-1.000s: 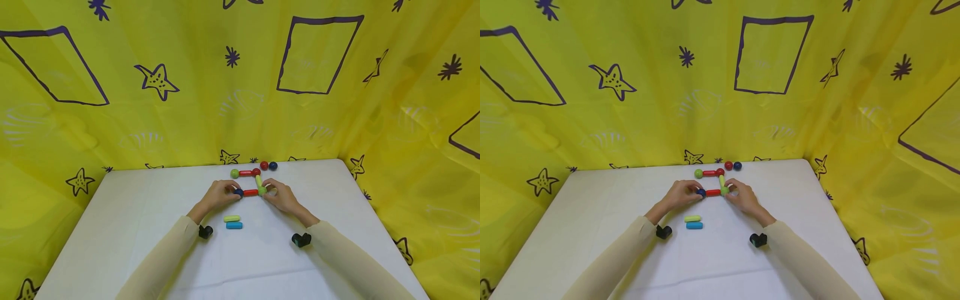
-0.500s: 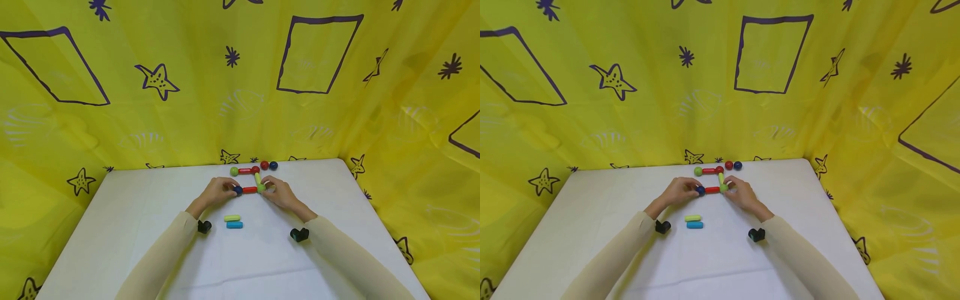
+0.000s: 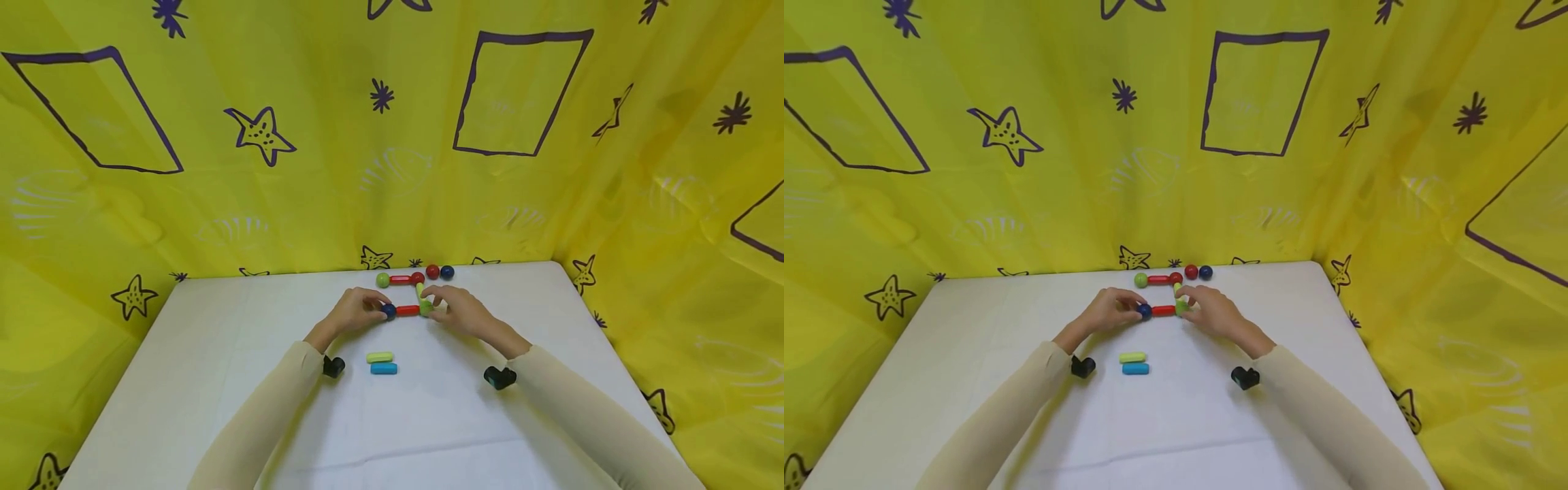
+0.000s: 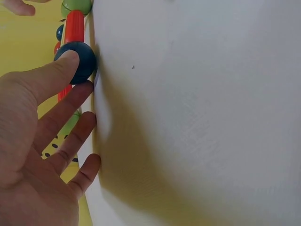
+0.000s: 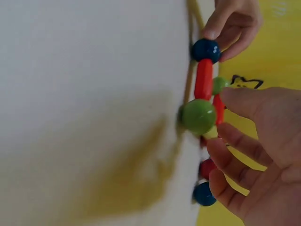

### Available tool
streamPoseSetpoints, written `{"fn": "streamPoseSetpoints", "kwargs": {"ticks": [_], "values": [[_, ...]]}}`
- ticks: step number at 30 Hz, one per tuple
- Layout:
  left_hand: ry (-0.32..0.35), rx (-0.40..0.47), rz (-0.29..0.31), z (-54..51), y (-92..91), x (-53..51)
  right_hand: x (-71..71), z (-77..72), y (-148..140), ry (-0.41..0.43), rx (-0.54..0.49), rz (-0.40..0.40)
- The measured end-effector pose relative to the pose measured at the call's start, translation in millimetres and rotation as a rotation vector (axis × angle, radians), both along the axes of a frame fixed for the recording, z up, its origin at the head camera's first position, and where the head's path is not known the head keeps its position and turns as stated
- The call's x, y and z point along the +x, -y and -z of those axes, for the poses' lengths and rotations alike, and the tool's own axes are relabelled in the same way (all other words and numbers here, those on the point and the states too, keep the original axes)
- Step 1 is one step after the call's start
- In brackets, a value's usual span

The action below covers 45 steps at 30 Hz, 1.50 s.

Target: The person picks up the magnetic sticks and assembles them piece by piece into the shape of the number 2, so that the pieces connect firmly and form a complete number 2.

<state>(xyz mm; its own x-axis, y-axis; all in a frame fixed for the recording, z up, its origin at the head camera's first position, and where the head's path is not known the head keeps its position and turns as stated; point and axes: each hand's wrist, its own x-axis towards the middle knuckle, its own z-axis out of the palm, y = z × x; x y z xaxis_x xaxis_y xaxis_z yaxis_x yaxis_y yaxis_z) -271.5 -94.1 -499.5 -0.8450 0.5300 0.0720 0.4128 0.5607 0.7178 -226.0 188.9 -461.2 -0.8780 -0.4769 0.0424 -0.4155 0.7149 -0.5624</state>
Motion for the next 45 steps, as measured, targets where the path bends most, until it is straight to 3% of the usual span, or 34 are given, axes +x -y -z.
{"fn": "streamPoseSetpoints", "kwargs": {"ticks": [4, 9, 16, 24, 30, 45], "values": [[0.010, -0.012, -0.005, 1.1, 1.6, -2.4, 3.4, -12.0, 9.3, 0.006, 0.013, -0.135], [0.007, -0.012, 0.018, 1.7, 2.9, -5.5, 8.2, -21.1, 29.4, 0.096, 0.043, -0.258], [0.005, -0.005, 0.043, 0.9, 2.3, -7.2, 9.9, -16.1, 59.4, 0.201, 0.037, -0.395], [0.034, 0.013, 0.038, 0.4, 1.8, -6.6, 10.3, -1.1, 78.9, 0.257, 0.029, -0.467], [0.024, 0.009, 0.040, 1.0, 3.7, -6.6, 9.5, 8.3, 85.7, 0.291, 0.028, -0.472], [0.021, 0.009, 0.033, -0.8, 2.9, -5.9, 11.1, 12.5, 93.8, 0.245, 0.074, -0.512]]}}
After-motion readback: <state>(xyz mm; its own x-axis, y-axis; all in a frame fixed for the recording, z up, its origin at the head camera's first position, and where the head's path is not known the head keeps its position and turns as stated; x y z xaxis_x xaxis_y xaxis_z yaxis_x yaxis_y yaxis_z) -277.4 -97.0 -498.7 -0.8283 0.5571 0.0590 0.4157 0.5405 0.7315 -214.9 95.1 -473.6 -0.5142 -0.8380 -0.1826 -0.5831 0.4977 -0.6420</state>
